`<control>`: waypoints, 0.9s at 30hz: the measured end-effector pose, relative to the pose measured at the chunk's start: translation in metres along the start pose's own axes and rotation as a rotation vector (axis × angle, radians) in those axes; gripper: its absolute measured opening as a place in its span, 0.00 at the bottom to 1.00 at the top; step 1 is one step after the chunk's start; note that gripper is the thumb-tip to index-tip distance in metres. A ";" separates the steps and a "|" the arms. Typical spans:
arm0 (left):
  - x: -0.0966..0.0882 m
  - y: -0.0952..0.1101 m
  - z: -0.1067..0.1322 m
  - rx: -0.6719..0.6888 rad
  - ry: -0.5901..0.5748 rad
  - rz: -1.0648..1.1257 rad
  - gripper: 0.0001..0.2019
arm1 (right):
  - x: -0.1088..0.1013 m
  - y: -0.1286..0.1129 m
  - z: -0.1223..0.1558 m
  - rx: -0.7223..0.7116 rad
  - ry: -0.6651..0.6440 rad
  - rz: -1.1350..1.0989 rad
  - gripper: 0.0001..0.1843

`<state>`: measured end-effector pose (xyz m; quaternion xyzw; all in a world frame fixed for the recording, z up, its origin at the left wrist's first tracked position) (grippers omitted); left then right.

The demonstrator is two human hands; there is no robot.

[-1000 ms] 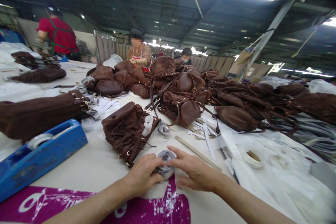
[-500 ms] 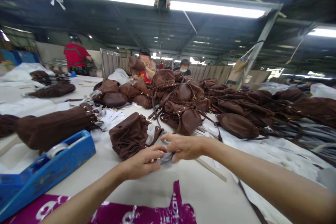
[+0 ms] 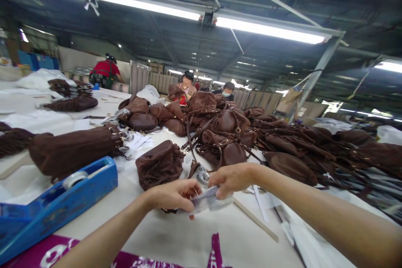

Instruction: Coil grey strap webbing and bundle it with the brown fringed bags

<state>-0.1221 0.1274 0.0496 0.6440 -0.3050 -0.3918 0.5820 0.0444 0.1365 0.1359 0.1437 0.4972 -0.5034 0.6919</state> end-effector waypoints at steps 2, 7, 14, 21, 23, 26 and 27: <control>0.000 0.003 0.000 0.074 0.076 -0.242 0.12 | 0.006 0.006 0.001 0.037 -0.129 -0.168 0.08; 0.010 0.004 0.006 0.243 0.440 -0.855 0.10 | 0.023 0.020 0.007 0.107 -0.213 -0.525 0.10; 0.031 -0.008 0.011 0.281 0.616 -1.104 0.08 | 0.066 0.011 0.023 -0.011 -0.032 -1.073 0.22; 0.053 0.001 0.046 0.508 0.669 -0.897 0.29 | 0.120 -0.014 0.045 -0.114 0.120 -1.180 0.24; 0.062 0.000 0.056 0.512 0.583 -0.866 0.29 | 0.134 -0.020 0.047 -0.156 0.094 -1.216 0.26; 0.074 -0.007 0.065 0.467 0.462 -0.851 0.21 | 0.159 -0.028 0.046 -0.194 0.023 -1.372 0.25; 0.077 -0.010 0.066 0.452 0.455 -0.863 0.17 | 0.169 -0.029 0.044 -0.189 -0.008 -1.447 0.25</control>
Point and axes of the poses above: each hand's wrist, its own z-axis away from the middle knuckle, its own x-axis out of the palm, y = z × x, the point moved 3 cm from there along -z, towards the middle knuckle, and after that the axes turned 3 degrees about x, right-handed, at the moved point
